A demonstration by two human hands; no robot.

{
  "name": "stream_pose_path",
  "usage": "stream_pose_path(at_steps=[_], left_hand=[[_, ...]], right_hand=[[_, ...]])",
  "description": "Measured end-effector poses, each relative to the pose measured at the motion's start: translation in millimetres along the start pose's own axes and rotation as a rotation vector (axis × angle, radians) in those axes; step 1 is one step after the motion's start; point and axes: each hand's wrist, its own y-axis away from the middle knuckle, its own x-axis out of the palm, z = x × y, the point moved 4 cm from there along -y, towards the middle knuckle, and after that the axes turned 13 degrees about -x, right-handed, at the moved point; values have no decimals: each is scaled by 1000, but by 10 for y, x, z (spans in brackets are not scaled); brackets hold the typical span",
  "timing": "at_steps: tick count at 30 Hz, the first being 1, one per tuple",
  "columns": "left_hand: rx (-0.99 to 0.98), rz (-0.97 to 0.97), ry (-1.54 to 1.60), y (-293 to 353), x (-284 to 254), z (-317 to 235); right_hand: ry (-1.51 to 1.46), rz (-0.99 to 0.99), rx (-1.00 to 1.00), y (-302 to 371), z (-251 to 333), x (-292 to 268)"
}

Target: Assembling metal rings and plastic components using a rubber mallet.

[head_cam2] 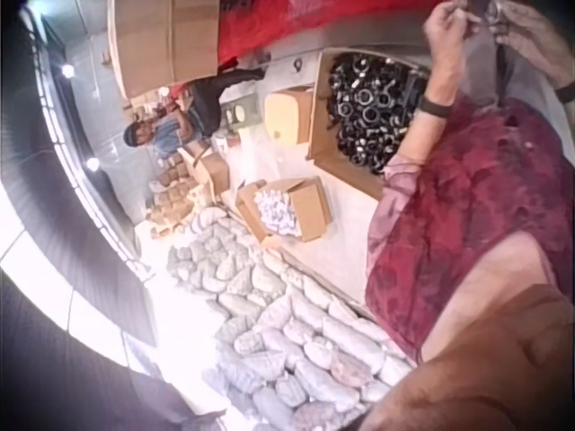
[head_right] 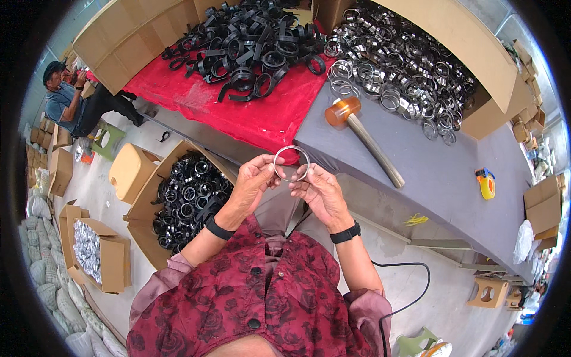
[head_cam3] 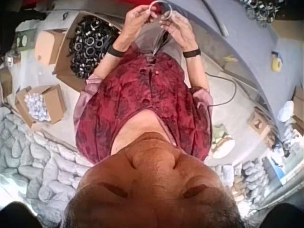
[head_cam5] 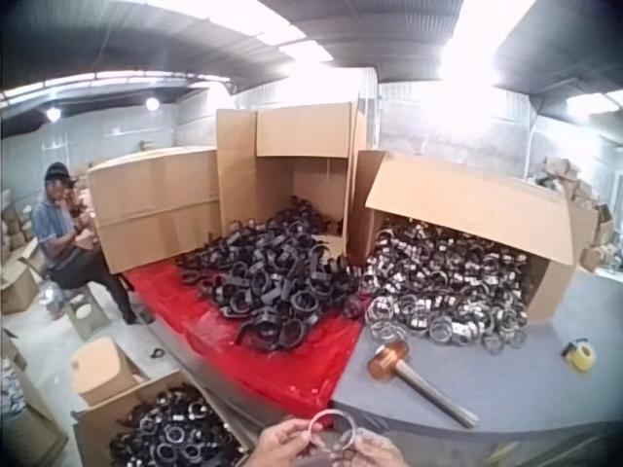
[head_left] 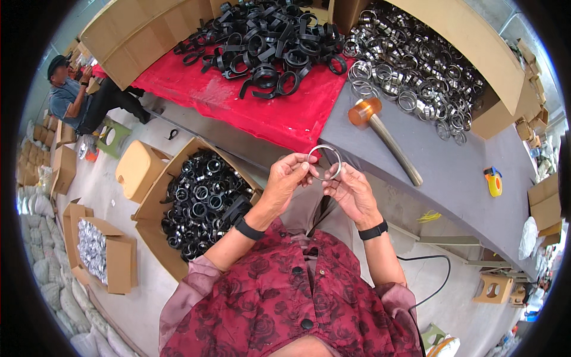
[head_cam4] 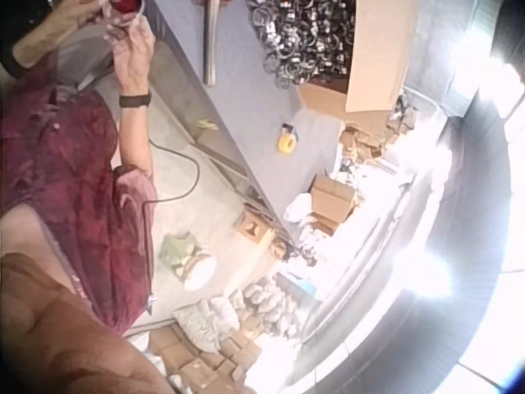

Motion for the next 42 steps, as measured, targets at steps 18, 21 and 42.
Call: stream_pose_path(at_steps=[18, 21, 42], left_hand=[[-34, -147, 96, 199, -5, 694], [-86, -78, 204, 256, 0, 780], [683, -837, -1918, -1614, -910, -1020]], right_hand=[[1378, 300, -523, 292, -249, 403], [1363, 313, -511, 276, -338, 335], [1133, -45, -406, 121, 33, -462]])
